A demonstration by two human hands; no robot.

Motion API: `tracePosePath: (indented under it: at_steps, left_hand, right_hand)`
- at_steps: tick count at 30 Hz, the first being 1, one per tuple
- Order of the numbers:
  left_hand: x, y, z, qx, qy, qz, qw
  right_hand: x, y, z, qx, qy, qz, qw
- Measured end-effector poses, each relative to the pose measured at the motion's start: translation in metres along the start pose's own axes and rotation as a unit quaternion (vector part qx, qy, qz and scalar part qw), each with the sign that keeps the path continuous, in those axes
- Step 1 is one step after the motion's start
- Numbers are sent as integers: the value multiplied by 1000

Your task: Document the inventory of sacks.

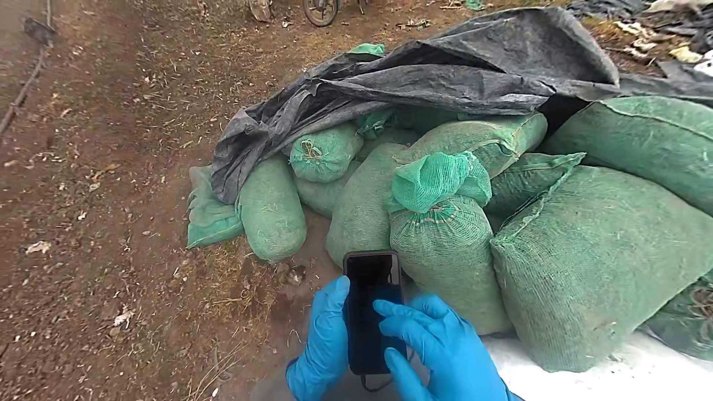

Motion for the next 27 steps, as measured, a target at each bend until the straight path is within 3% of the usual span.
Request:
tracePosePath:
  at_steps: [4, 9, 12, 18, 22, 27]
  left_hand:
    - [-3, 18, 5, 4, -21, -2, 1000]
    - [-9, 36, -5, 4, -9, 13, 1000]
    - [-6, 46, -22, 40, 12, 42, 998]
    - [-15, 53, -36, 31, 16, 40, 999]
    - [-26, 52, -33, 19, -12, 12, 1000]
    - [-29, 54, -44, 29, -21, 9, 999]
  right_hand:
    - [-20, 19, -23, -54, 4, 13, 998]
    - [-25, 23, -18, -54, 19, 12, 998]
    - [-18, 25, -8, -37, 46, -2, 998]
    - [1, 35, 25, 5, 50, -3, 999]
    - [7, 52, 24, -17, -19, 19, 999]
    - [9, 53, 18, -61, 13, 34, 997]
Point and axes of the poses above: each hand's wrist, its own y-axis towards the middle knuckle, its own z-axis out of the palm, x = y × z, the point moved 9 cm from there along y, towards the middle knuckle, and after that the axes turned 6 degrees about -y, right-handed, at the moved point
